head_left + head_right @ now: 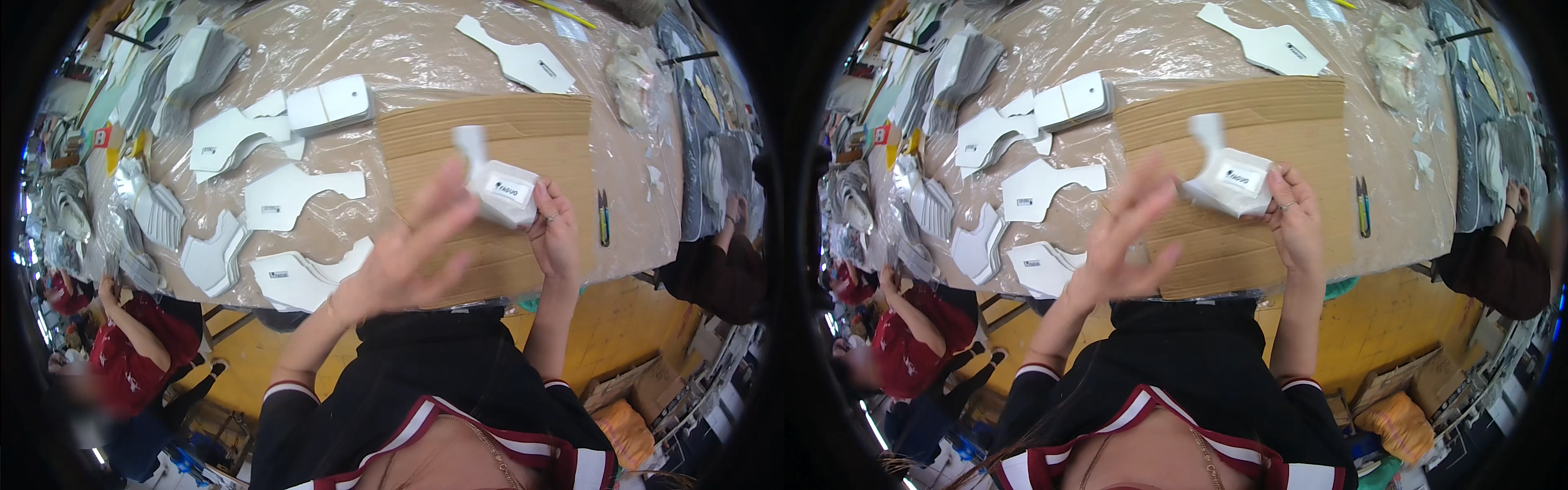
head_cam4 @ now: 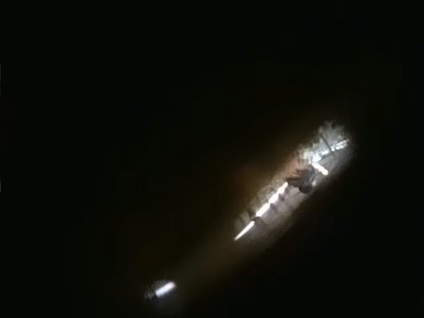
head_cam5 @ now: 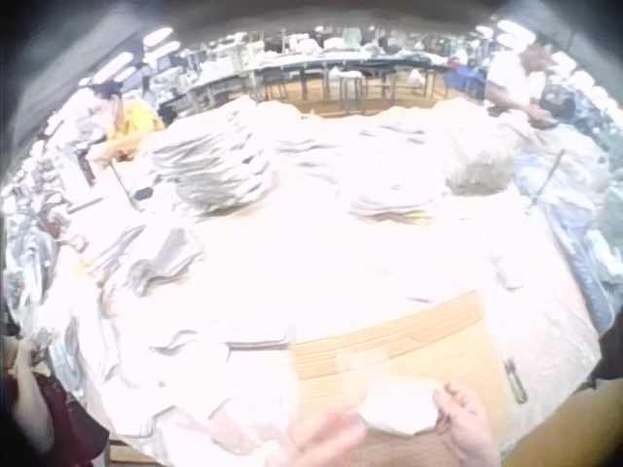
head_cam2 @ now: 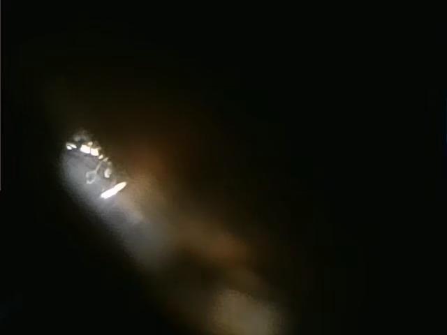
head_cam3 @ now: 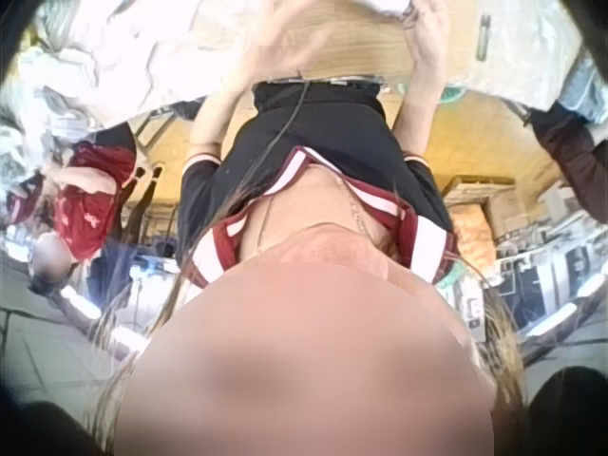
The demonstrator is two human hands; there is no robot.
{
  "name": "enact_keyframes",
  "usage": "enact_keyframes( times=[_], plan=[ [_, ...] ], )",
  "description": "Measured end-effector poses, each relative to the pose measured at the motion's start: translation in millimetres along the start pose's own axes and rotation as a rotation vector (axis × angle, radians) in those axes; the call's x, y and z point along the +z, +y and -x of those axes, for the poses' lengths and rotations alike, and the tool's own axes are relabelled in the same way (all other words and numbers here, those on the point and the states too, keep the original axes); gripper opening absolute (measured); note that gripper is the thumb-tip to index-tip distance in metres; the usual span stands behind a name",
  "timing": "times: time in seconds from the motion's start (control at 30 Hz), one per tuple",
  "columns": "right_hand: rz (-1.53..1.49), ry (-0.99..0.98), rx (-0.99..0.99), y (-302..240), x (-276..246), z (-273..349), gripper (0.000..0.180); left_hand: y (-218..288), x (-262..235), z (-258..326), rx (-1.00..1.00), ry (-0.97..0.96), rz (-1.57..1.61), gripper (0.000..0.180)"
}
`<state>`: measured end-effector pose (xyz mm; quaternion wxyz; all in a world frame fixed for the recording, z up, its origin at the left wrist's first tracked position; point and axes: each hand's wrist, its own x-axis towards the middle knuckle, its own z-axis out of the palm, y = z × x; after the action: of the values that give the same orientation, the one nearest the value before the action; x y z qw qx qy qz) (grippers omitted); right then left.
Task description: The person assembles white plastic components by peeling off backing films and pressing small rectangular pieces onto larger curved parts. They handle the parts one at a time, aligning and smoothing them before stacking the finished units.
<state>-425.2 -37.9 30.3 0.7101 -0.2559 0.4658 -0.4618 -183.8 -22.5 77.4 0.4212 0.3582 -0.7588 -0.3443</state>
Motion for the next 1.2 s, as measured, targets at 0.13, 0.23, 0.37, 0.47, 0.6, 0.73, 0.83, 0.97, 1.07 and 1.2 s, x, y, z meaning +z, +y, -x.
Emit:
enact_keyframes(
  times=[0.13, 0.23, 0.37, 0.47, 0.6, 0.73, 0.83, 0.97, 1.07, 1.2],
  plan=[
    [0.133, 0.115, -0.033, -10.5, -32.1, 10.2, 0.018, -66.6, 32.9, -25.3, -0.049, 0.21, 0.028, 0.067],
    [0.219, 0.138, -0.062, -15.8, -41.0, 11.1, 0.019, -90.0, 40.0, -38.0, -0.019, -0.115, -0.244, 0.063],
    [0.43, 0.128, -0.143, -26.7, -36.9, 10.7, 0.017, -95.0, 37.9, -54.3, 0.116, -0.456, -0.552, 0.058],
    [0.609, 0.048, -0.192, -38.3, -27.7, 13.9, 0.018, -94.4, 31.4, -66.2, 0.063, -0.52, -0.501, 0.047],
    [0.675, 0.01, -0.172, -43.2, -7.3, 20.8, 0.022, -67.9, 34.6, -51.0, -0.244, -0.483, -0.351, 0.038],
    [0.826, -0.051, -0.175, -34.3, 15.8, 26.2, 0.022, -37.0, 57.1, -17.5, -0.418, -0.23, -0.499, 0.049],
    [0.986, -0.127, -0.255, -22.8, 32.7, 31.4, 0.024, -32.5, 65.4, -0.3, -0.484, -0.076, -0.461, 0.048],
    [0.929, -0.286, -0.297, -15.9, 48.3, 33.1, 0.024, -26.2, 53.9, 22.1, -0.618, -0.038, -0.41, 0.045],
    [0.576, -0.345, -0.128, -15.8, 52.2, 33.0, 0.02, -8.2, 26.9, 38.6, -0.984, 0.065, 0.241, 0.045],
    [0.307, -0.38, -0.008, -8.7, 49.0, 25.2, 0.017, 45.8, -13.1, 58.9, -0.894, 0.156, 0.679, 0.057]
  ],
)
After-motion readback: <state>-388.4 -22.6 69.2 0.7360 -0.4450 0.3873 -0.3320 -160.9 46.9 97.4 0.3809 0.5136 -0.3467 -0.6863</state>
